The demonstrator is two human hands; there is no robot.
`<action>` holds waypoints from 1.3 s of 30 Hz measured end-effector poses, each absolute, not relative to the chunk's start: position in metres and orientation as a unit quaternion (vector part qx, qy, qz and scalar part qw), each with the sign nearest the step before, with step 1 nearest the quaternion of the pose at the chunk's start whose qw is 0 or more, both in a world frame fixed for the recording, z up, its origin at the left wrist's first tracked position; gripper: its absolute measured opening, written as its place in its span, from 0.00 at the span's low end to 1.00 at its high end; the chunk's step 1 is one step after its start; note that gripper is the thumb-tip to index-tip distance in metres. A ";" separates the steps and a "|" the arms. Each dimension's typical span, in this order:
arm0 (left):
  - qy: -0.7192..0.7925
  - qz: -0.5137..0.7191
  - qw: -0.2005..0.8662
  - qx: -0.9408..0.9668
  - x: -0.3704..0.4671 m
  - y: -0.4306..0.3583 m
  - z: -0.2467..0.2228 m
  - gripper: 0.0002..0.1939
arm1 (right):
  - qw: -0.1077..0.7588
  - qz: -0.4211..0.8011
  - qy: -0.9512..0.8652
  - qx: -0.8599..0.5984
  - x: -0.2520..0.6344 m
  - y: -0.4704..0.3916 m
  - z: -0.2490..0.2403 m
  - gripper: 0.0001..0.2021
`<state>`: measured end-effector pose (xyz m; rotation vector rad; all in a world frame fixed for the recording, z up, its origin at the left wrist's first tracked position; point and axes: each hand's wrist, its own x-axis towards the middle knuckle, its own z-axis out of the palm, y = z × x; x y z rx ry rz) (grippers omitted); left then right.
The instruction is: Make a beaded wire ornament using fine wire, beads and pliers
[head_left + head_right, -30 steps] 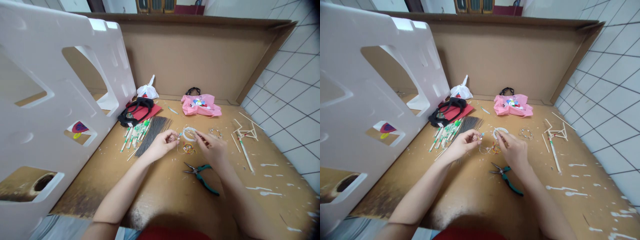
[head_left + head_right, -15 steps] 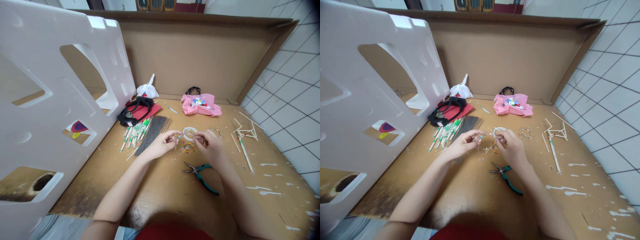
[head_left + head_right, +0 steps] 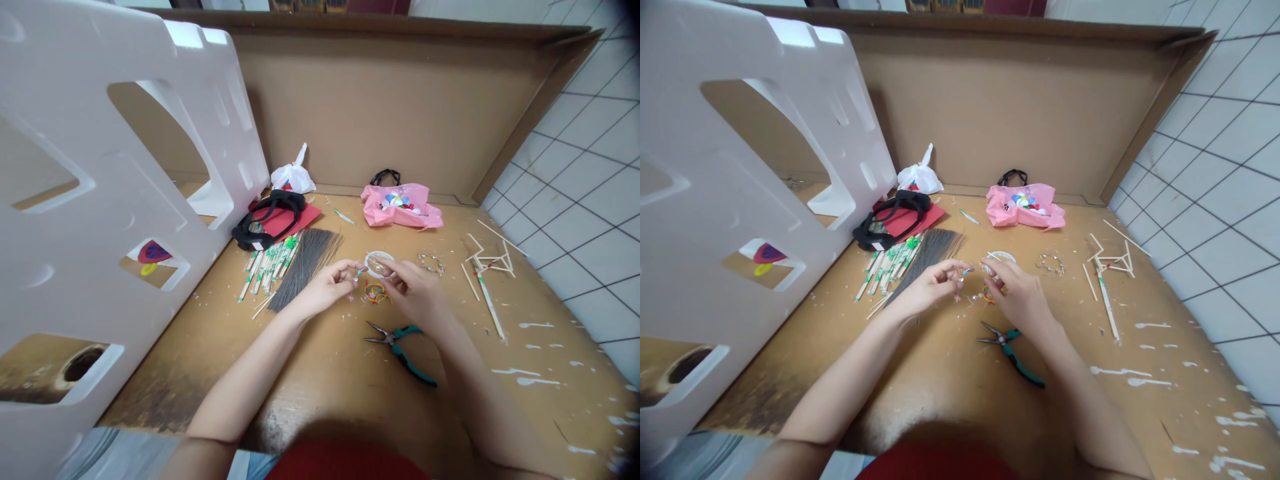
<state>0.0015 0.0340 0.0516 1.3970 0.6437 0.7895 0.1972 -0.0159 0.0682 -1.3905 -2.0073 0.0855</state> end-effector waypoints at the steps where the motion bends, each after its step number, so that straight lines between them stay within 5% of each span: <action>1: 0.283 0.348 0.660 0.602 0.002 0.034 0.051 0.18 | 0.342 0.045 -0.775 -0.530 0.197 -0.016 0.068 0.16; 25: 0.273 0.330 0.745 0.512 0.008 0.032 0.049 0.17 | 0.396 0.070 -0.748 -0.529 0.195 -0.014 0.063 0.07; 39: 0.196 0.292 0.819 0.454 -0.002 0.042 0.043 0.14 | 0.459 0.321 -0.639 -0.528 0.208 -0.015 0.083 0.13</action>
